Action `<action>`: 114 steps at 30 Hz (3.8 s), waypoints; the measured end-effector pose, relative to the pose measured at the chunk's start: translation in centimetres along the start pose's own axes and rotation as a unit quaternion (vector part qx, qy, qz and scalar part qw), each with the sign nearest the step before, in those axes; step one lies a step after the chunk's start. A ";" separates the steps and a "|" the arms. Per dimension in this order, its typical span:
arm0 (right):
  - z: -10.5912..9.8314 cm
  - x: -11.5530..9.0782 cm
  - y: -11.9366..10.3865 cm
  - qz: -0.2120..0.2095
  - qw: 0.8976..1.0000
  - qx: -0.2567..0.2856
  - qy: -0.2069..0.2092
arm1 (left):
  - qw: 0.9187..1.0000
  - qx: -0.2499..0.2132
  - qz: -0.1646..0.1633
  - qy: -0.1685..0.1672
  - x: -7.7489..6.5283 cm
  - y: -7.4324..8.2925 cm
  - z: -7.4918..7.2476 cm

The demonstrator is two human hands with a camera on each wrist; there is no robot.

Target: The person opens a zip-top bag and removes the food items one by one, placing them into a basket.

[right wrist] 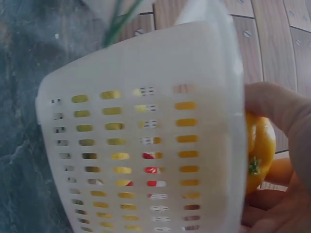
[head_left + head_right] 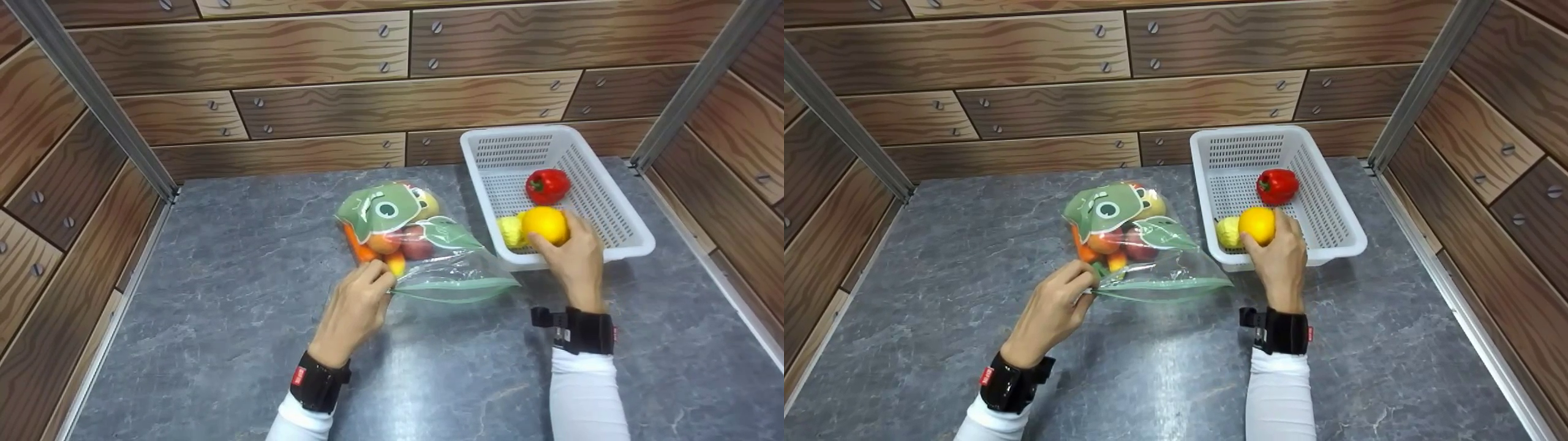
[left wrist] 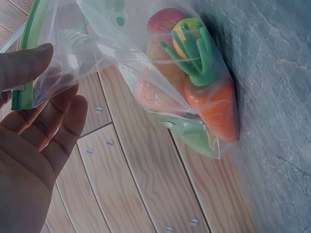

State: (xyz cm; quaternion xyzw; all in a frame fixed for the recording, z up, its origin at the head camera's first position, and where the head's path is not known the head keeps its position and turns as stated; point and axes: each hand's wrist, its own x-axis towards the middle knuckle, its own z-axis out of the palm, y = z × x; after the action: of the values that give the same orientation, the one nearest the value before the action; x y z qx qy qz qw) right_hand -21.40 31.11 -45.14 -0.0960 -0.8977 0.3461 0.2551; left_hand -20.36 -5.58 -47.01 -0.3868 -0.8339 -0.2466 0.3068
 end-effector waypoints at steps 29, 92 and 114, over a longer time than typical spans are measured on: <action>-0.3 -0.9 -4.3 -0.157 0.980 0.115 0.047 | 1.000 -0.003 0.007 0.004 0.4 0.0 0.0; 10.2 -5.7 -9.0 -0.266 0.923 -0.040 -0.276 | 1.000 -0.007 -0.001 -0.003 0.3 0.5 0.0; 13.8 -5.0 -6.5 -0.624 0.594 -0.504 0.068 | 1.000 -0.006 0.018 -0.004 0.3 0.8 0.5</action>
State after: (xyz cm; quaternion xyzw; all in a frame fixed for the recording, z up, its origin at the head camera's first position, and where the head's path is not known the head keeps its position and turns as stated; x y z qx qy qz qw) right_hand -24.38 16.62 -51.41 0.3513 -0.7500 -0.4123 0.3797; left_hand -20.03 -4.67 -47.02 -0.4048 -0.8263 -0.2449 0.3057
